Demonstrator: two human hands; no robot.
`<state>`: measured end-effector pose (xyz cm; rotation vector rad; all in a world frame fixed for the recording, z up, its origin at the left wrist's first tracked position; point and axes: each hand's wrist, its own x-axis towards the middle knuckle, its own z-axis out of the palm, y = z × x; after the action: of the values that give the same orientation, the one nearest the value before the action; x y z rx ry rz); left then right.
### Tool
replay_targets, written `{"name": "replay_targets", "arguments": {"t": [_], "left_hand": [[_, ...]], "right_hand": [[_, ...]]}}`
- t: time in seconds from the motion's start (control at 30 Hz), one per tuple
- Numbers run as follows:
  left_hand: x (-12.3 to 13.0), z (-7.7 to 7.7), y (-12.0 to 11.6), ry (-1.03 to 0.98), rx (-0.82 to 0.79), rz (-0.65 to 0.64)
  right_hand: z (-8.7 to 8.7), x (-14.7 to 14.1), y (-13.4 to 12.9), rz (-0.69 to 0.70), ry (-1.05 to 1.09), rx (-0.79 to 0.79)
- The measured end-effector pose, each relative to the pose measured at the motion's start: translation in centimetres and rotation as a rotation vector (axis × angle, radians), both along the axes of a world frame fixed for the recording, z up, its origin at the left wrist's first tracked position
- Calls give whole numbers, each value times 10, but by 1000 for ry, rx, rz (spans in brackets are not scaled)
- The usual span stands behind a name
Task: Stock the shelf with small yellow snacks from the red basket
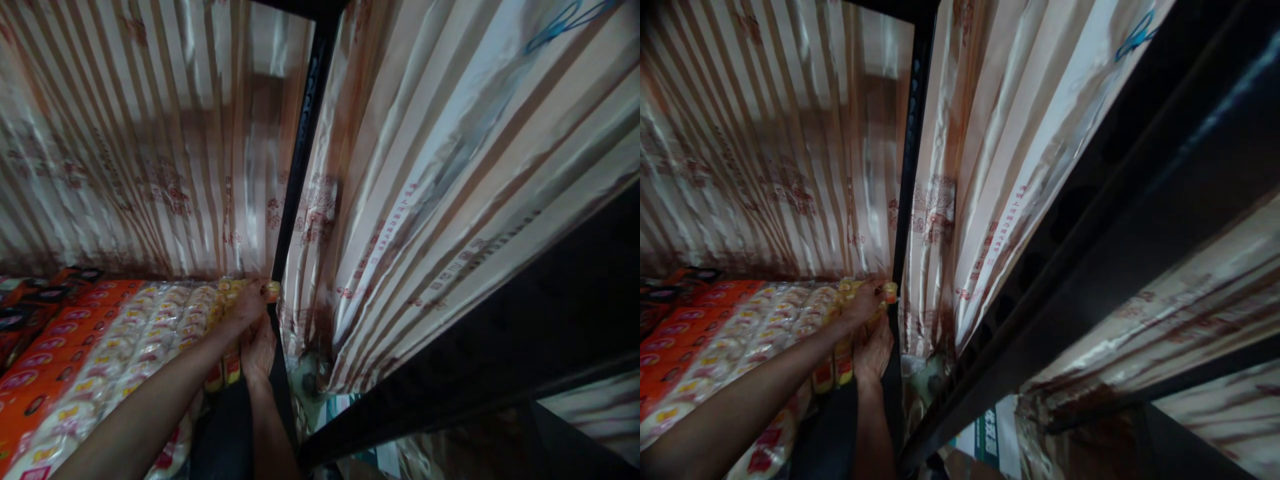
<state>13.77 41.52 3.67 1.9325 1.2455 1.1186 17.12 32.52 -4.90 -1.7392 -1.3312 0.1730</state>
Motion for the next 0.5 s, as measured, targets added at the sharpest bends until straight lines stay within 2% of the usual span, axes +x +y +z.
{"name": "replay_targets", "arguments": {"t": [0.2, 0.5], "left_hand": [[1, -7, 11, 265, 37, -71], [15, -9, 23, 620, -29, -141]], "right_hand": [[-2, -1, 0, -3, -6, -32], [-16, 1, 5, -59, -53, 44]]}}
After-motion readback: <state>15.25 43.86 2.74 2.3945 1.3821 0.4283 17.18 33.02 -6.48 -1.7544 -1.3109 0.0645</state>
